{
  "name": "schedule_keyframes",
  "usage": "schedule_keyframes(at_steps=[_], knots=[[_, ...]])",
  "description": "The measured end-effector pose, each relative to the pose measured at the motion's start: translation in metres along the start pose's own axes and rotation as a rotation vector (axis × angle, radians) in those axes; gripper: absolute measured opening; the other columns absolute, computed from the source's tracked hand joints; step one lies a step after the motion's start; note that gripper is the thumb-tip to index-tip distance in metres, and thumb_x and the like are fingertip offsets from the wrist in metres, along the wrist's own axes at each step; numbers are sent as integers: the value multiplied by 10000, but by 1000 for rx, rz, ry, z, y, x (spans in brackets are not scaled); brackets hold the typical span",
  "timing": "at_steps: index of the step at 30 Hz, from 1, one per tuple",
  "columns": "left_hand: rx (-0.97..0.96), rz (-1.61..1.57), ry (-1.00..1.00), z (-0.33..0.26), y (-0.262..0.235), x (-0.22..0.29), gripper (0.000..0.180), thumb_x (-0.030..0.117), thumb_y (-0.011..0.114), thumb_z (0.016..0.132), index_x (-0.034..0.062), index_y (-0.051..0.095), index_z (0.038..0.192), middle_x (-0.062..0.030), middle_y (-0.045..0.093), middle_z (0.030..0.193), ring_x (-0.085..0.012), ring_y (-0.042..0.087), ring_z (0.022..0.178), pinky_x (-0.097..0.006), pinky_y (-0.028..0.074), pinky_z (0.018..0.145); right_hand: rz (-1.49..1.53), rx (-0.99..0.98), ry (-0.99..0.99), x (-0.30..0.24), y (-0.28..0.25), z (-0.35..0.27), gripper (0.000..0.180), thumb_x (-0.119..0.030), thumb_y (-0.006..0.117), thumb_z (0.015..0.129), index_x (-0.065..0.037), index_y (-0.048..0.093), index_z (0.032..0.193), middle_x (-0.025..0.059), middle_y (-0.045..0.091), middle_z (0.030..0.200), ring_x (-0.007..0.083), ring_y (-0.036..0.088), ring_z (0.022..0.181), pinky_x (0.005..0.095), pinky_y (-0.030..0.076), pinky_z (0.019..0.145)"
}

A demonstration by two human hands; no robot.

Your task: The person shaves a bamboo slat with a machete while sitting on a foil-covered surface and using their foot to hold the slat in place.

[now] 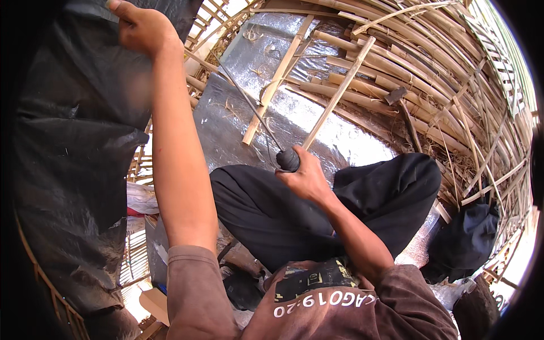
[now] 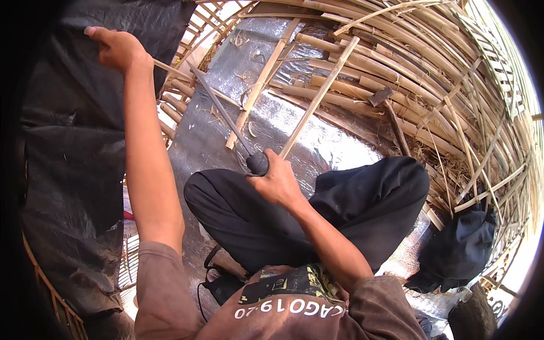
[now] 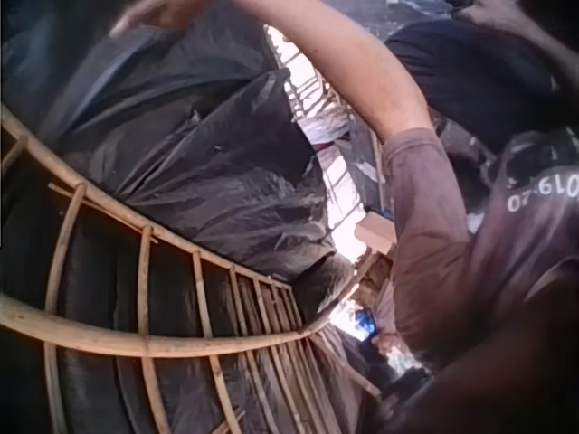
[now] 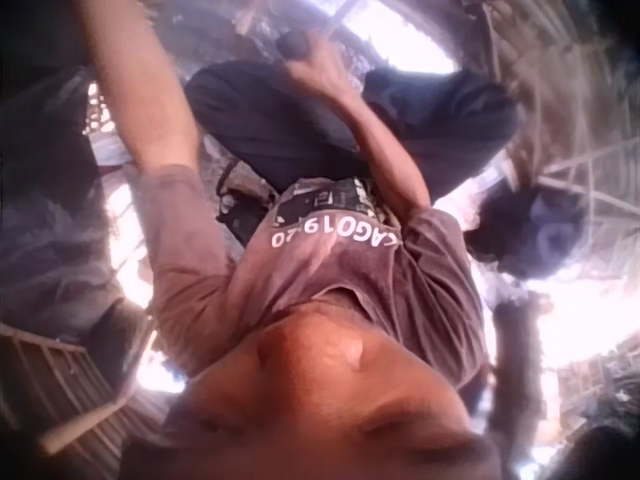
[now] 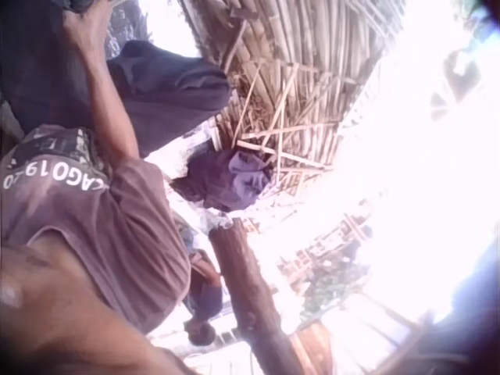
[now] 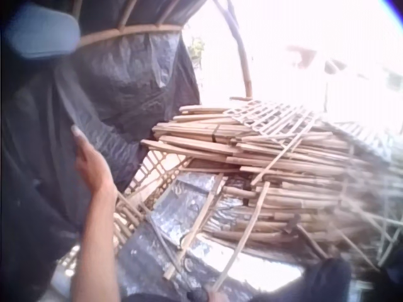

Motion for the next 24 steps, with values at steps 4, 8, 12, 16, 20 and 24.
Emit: schedule_keyframes(at_steps=[4, 8, 12, 16, 20, 24], knots=[[-3, 3, 7, 10, -16, 0, 745, 516, 366, 1049, -174, 560, 1252, -323, 583, 1304, -400, 574, 1231, -365, 450, 1052, -100, 59, 12, 24, 8, 5, 416, -185, 762, 705, 47, 615, 1018, 235, 680, 879, 321, 691, 869, 403, 510, 801], [-11, 22, -96, 11, -22, -13, 770, 569, 318, 1042, -107, 517, 1354, -272, 546, 1387, -366, 547, 1280, -373, 426, 1086, -155, 50, 292, 127, 10, 37, 417, -262, 748, 735, 88, 650, 939, 250, 710, 897, 334, 717, 840, 423, 547, 773], [16, 31, -103, 18, -41, -19, 583, 618, 303, 1033, 77, 282, 815, -68, 321, 764, -202, 318, 682, -336, 299, 608, 243, -127, 470, 131, 25, 43, 256, -202, 739, 778, 19, 615, 808, 69, 582, 612, 156, 558, 475, 326, 457, 472], [-64, -115, -172, 2, -32, -7, 654, 678, 268, 1012, 132, 208, 659, -2, 226, 556, -139, 179, 481, -306, 188, 445, 397, -112, 436, 111, 23, 26, 207, -153, 732, 811, -38, 560, 788, 25, 523, 590, 128, 518, 470, 304, 412, 447], [-399, -318, -140, 8, -30, -5, 693, 769, 212, 959, 145, 204, 658, 15, 174, 529, -116, 105, 479, -299, 117, 446, 249, -25, 270, 75, 6, 16, 277, -161, 756, 795, -8, 591, 956, 55, 577, 655, 140, 560, 520, 301, 434, 495], [-469, -423, -192, 9, -42, -8, 743, 853, 244, 883, 150, 225, 646, 27, 177, 503, -97, 89, 465, -287, 90, 440, -4, 49, 23, 19, -6, 12, 504, -214, 794, 747, 45, 592, 1129, 169, 691, 873, 249, 672, 786, 357, 514, 747]])
Point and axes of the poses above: each hand's wrist, its own z-axis towards the middle knuckle, its own y-axis out of the palm, x = y × z, the point moved 8 cm from there along z, towards the middle knuckle
